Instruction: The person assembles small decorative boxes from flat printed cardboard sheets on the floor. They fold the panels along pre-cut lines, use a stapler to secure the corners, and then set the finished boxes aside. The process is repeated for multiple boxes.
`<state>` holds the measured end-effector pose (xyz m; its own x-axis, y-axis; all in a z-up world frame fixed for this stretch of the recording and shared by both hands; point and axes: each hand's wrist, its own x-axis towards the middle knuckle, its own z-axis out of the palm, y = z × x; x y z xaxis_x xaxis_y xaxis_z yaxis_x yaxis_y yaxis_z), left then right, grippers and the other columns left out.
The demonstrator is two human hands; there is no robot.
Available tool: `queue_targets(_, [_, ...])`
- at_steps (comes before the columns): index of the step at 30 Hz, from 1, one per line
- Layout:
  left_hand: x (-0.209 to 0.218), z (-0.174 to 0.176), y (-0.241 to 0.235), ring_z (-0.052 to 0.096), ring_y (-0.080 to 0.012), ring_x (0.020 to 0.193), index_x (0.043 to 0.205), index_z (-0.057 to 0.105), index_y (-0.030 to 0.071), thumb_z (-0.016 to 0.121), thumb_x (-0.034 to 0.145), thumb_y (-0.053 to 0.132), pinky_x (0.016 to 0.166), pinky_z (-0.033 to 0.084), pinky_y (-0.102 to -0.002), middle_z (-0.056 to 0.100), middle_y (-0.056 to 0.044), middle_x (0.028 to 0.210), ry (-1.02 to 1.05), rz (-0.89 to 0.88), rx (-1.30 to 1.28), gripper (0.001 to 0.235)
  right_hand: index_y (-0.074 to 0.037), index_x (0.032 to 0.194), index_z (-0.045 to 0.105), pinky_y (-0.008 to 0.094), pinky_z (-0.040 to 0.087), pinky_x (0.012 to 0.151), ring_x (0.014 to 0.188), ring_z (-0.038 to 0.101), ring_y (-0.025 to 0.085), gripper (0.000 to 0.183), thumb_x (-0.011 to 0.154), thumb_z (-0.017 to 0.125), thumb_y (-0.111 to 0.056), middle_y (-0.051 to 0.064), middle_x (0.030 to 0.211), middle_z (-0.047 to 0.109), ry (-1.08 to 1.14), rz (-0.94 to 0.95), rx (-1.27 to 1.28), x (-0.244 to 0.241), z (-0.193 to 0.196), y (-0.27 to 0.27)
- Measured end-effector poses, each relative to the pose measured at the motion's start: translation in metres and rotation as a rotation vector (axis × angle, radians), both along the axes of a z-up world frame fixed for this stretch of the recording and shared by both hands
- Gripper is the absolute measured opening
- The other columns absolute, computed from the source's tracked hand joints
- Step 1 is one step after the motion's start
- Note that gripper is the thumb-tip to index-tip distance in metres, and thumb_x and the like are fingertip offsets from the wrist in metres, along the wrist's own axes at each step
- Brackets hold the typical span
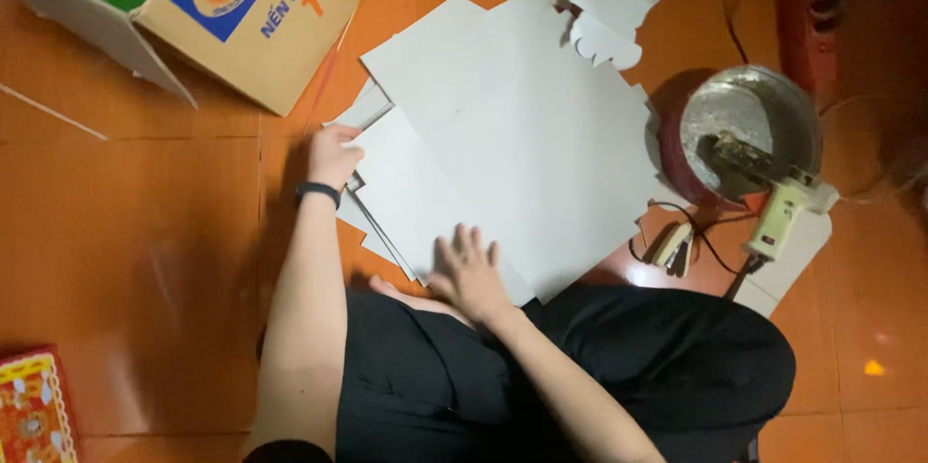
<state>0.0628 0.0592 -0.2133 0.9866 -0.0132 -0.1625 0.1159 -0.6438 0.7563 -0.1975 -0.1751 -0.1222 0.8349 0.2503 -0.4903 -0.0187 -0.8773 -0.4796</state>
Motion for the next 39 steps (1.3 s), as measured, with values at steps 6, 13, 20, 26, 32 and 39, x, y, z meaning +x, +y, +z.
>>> queue_targets(6, [0.001,0.083,-0.053,0.066,-0.0328,0.098,0.099,0.072,0.015,0.069,0.068,0.029,0.083,0.052,-0.046,0.069,-0.012,0.094,0.081,-0.193,0.23,0.034,-0.025,0.157,0.011,0.073,0.008,0.109,0.147,0.007,0.043,0.079,0.094,0.038,-0.064,0.017,0.162,0.007,-0.147,-0.044,-0.225,0.017,-0.02,-0.004])
queue_targets(13, [0.006,0.036,-0.078,0.072,-0.0316,0.083,0.088,0.069,0.012,0.055,0.083,0.011,0.069,0.055,-0.051,0.072,-0.009,0.083,-0.042,-0.401,0.812,0.015,-0.029,0.156,0.018,0.072,0.011,0.11,0.148,0.01,0.04,0.084,0.086,0.05,-0.064,0.012,0.163,0.009,-0.165,-0.012,-0.191,0.059,-0.036,-0.024])
queue_targets(20, [-0.075,0.032,-0.123,0.065,-0.0307,0.106,0.117,0.067,0.01,0.048,0.088,0.011,0.076,0.051,-0.047,0.07,-0.018,0.108,-0.565,-0.158,1.031,0.034,-0.031,0.155,0.019,0.072,0.012,0.11,0.149,0.01,0.038,0.085,0.084,0.054,-0.063,0.009,0.164,0.006,-0.186,0.008,-0.149,0.059,-0.044,-0.039])
queue_targets(26, [-0.089,0.069,-0.135,0.026,-0.0441,0.143,0.154,0.021,0.012,0.052,0.091,0.031,0.104,0.027,-0.071,0.03,-0.03,0.153,0.026,-0.253,0.682,0.072,-0.014,0.141,0.048,0.059,0.042,0.103,0.134,0.044,0.035,0.061,0.084,0.068,-0.023,0.018,0.144,0.038,-0.318,-0.176,-0.093,0.043,-0.06,-0.059])
queue_targets(32, [-0.068,0.035,-0.111,0.049,-0.0272,0.111,0.134,0.047,0.012,0.07,0.081,0.023,0.085,0.047,-0.05,0.05,-0.011,0.118,-0.243,-0.178,0.678,0.059,-0.015,0.145,0.041,0.056,0.046,0.095,0.126,0.046,0.033,0.074,0.083,0.07,-0.042,0.014,0.134,0.041,-0.24,-0.261,-0.166,0.024,-0.041,-0.058])
queue_targets(39, [-0.083,0.047,-0.12,0.006,-0.0371,0.15,0.155,0.018,0.008,0.04,0.097,0.056,0.116,0.009,-0.063,0.01,-0.023,0.161,0.057,-0.426,0.699,0.078,-0.014,0.154,0.026,0.057,0.026,0.109,0.148,0.017,0.034,0.078,0.091,0.057,-0.049,0.019,0.16,0.018,-0.049,-0.136,-0.203,0.03,-0.011,-0.049])
